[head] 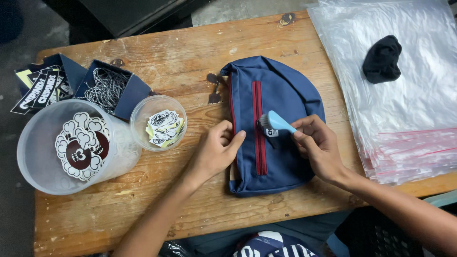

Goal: The person cleans a blue bag with a brush and a cloth, then attaches a sticker and a chain to it. Finally, they place the bag into a clear plastic bag.

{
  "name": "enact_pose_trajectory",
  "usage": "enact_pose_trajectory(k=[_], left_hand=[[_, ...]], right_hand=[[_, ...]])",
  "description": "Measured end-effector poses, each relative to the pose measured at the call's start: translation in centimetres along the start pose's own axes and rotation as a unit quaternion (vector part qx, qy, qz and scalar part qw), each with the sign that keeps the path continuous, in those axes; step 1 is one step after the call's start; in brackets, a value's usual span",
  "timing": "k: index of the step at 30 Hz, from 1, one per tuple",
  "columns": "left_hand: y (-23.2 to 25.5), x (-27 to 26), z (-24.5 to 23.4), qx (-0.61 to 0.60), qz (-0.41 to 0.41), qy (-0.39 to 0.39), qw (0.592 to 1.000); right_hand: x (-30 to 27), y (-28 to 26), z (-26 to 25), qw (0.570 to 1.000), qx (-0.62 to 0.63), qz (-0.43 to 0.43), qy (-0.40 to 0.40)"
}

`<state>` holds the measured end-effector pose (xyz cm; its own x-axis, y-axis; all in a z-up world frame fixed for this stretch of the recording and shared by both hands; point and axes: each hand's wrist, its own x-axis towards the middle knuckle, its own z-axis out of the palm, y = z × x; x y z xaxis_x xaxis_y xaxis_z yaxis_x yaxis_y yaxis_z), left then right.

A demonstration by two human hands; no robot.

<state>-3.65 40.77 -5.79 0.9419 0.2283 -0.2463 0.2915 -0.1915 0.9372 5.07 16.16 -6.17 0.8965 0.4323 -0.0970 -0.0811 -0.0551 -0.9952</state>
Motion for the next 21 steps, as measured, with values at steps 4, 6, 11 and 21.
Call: enact_pose_trajectory(k=[4,6,11,21], left_hand=[[-0.5,0.4,0.2,0.022,0.029,0.05,0.998],[0.3,0.2,0.0,0.134,0.038,0.071,0.988],[0.3,-0.3,0.0,0.317,0.044,0.069,0.945],[-3.0,1.2,-0.8,0.11,0.048,0.026,0.992]], right_hand=[[-0.1,-0.6,0.2,1.0,-0.022,-0.005,0.001],[0.0,-1.0,0.0,0.99,-0.137,-0.015,0.008],[0.3,-3.3,1.4,0.949,-0.306,-0.078,-0.007],[2.8,-14.3,4.9,0.83,-0.392,0.109,-0.383]])
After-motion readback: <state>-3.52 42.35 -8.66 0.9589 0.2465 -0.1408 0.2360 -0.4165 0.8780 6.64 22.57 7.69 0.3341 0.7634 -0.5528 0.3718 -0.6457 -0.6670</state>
